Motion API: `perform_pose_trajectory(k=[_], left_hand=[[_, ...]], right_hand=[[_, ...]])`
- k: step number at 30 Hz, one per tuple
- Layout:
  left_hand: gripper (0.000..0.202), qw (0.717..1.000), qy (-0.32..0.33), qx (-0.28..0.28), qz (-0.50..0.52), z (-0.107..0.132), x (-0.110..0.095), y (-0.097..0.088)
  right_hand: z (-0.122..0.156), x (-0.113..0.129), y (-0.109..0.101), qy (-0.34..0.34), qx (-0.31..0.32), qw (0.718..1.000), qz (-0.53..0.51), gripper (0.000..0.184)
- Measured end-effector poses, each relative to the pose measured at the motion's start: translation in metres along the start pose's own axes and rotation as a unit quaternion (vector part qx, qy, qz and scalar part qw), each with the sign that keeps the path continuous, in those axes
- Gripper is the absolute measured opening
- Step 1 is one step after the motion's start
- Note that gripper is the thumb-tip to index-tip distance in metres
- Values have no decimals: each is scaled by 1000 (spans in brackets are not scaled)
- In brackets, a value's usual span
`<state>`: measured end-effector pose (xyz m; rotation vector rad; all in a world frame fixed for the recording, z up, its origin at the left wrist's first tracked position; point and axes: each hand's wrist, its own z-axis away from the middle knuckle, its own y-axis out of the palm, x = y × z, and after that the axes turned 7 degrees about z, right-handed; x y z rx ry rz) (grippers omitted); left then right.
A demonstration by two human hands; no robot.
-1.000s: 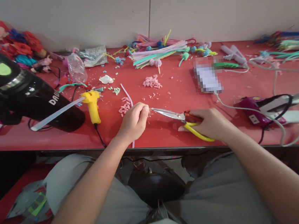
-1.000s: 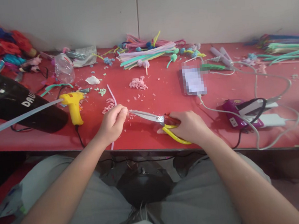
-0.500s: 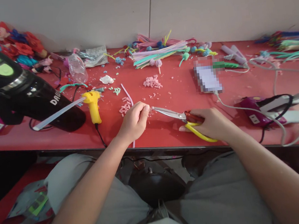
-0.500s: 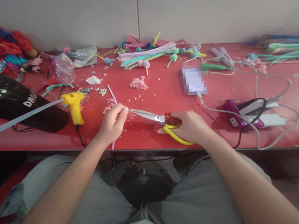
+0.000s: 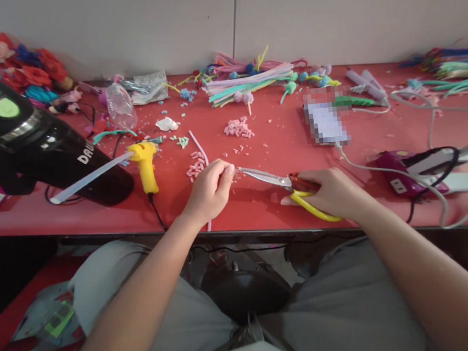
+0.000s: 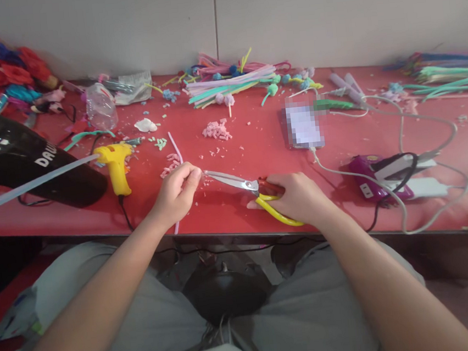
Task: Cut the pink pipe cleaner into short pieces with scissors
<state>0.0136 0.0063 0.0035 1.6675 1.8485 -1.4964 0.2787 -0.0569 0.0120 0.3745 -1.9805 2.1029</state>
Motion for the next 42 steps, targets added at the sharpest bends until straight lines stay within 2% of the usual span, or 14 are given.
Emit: perform_pose_trajectory(k=[10,16,31,37,42], left_hand=[[28,1000,7,1,-3,0,0,-1],[26,1000,5,-7,1,0,1,0],[27,1000,13,-7,-7,1,1,0],[26,1000,9,-10,-6,1,0,0],[25,1000,11,-12,-3,1,1,0]], right_hand=[[0,1,1,17,0,1000,-5,67],[2,-4,1,-3,0,1000,-28,60],[-1,1,0,18,-3,1000,-14,67],[4,0,-1,-2,-6,999,-36,58],[3,2,-2,1,2,1000,-19,62]])
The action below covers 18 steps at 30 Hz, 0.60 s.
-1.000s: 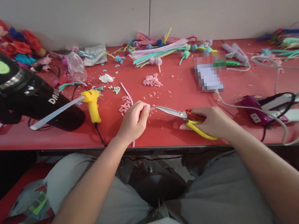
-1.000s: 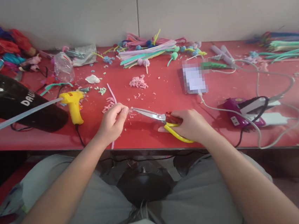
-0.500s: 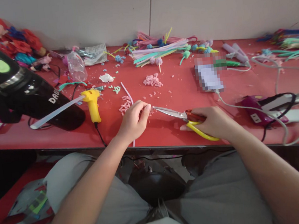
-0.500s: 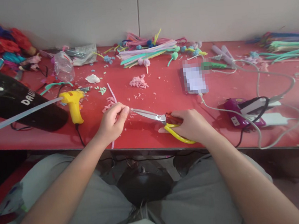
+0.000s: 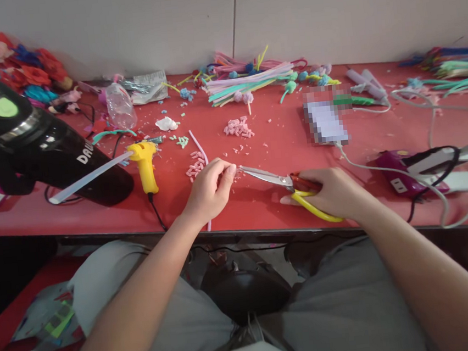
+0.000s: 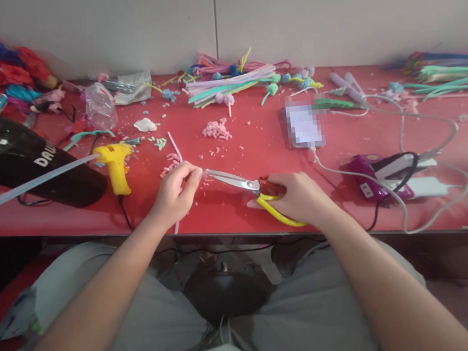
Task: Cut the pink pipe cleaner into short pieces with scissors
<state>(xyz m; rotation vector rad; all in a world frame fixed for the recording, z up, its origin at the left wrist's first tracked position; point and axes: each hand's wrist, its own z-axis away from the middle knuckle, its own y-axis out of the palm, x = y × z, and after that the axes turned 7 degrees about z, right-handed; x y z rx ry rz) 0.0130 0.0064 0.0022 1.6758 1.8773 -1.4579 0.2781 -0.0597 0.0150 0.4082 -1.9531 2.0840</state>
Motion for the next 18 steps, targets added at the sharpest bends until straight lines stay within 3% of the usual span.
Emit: perform_pose_trajectory(k=[18], left_hand=[[25,1000,6,4,5,0,2,0]], right_hand=[[-4,-1,2,3,1,1000,10,65]])
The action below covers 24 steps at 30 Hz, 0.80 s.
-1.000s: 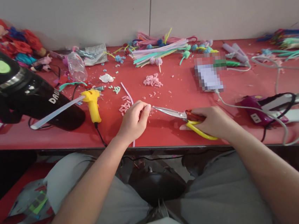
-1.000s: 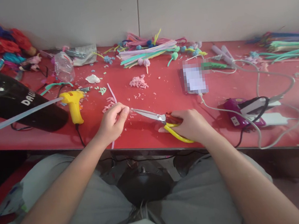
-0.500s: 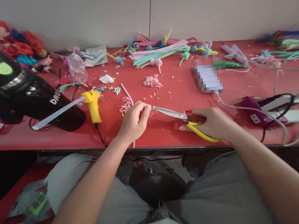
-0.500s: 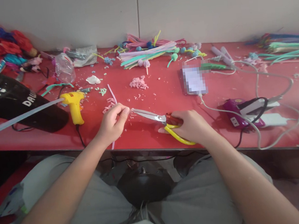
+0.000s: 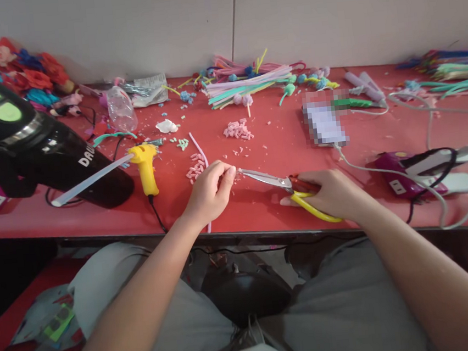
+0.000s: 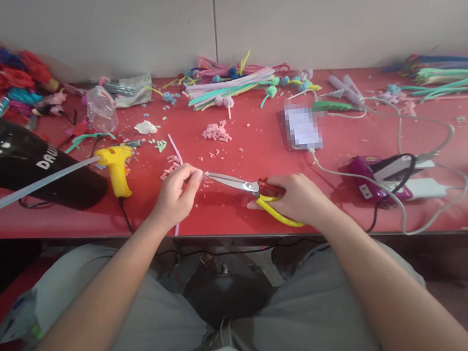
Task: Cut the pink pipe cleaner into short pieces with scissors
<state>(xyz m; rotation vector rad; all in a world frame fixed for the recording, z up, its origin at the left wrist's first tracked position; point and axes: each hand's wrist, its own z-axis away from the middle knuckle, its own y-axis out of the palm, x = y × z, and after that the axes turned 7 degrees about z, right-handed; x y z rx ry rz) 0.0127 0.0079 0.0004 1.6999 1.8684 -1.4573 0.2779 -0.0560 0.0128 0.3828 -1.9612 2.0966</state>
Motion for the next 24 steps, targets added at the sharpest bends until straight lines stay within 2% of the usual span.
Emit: perform_pose_trajectory(k=[12,24], left_hand=[[25,1000,10,-9,-10,0,-2,-1],[24,1000,11,-8,-5,0,1,0]], right_hand=[[2,-1,-3,-12,3,1000,-24,60],[0,1,-2,0,8,1000,-13,65]])
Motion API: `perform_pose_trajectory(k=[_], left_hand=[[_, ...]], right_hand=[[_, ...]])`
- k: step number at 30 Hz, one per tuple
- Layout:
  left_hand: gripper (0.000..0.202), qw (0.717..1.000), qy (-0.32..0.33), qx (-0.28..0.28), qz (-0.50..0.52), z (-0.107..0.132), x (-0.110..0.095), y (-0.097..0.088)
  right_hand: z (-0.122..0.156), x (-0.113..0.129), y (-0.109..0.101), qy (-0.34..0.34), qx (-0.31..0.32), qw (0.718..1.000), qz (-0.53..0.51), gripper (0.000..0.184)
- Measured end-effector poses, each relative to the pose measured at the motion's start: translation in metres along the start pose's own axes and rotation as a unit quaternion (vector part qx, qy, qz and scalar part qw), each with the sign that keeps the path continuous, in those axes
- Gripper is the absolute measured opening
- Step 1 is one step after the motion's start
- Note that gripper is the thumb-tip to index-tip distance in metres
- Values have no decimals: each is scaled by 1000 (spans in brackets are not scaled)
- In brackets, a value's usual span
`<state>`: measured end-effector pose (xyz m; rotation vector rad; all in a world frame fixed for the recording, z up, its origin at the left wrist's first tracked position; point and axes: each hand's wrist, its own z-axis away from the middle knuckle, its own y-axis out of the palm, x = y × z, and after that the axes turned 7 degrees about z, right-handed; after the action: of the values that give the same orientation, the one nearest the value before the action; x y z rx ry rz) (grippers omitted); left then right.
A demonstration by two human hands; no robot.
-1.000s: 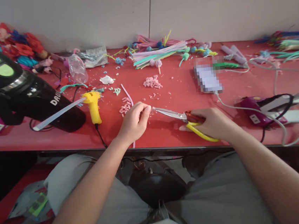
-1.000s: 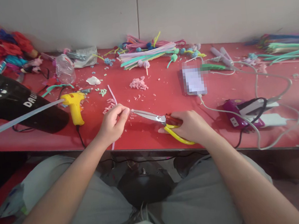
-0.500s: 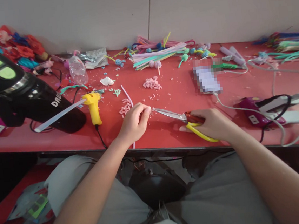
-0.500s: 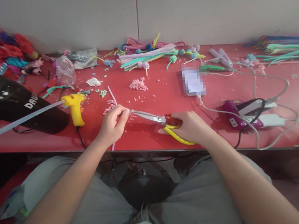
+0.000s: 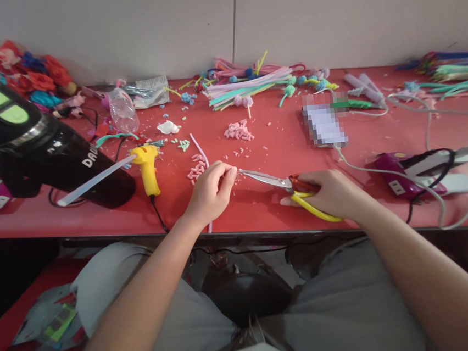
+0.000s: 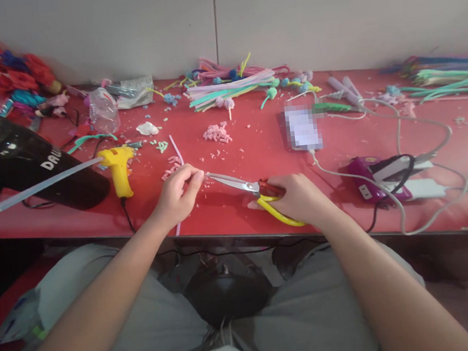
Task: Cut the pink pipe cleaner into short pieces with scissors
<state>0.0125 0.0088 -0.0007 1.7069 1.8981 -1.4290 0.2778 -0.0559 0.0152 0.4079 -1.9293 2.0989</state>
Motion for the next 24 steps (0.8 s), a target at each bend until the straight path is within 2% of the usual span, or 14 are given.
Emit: perform_pose_trajectory(k=[6,16,24], left_hand=[[25,1000,-7,5,3,0,-2,-1],[33,999,-18,12,-28,0,-2,1],[34,999,-32,22,-30,0,-4,0]], right_hand=[[1,0,-1,9,-3,1000,-7,64],[3,-2,0,-32,-12,999,-8,61],[1,0,1,-10,-8,1000,5,65]])
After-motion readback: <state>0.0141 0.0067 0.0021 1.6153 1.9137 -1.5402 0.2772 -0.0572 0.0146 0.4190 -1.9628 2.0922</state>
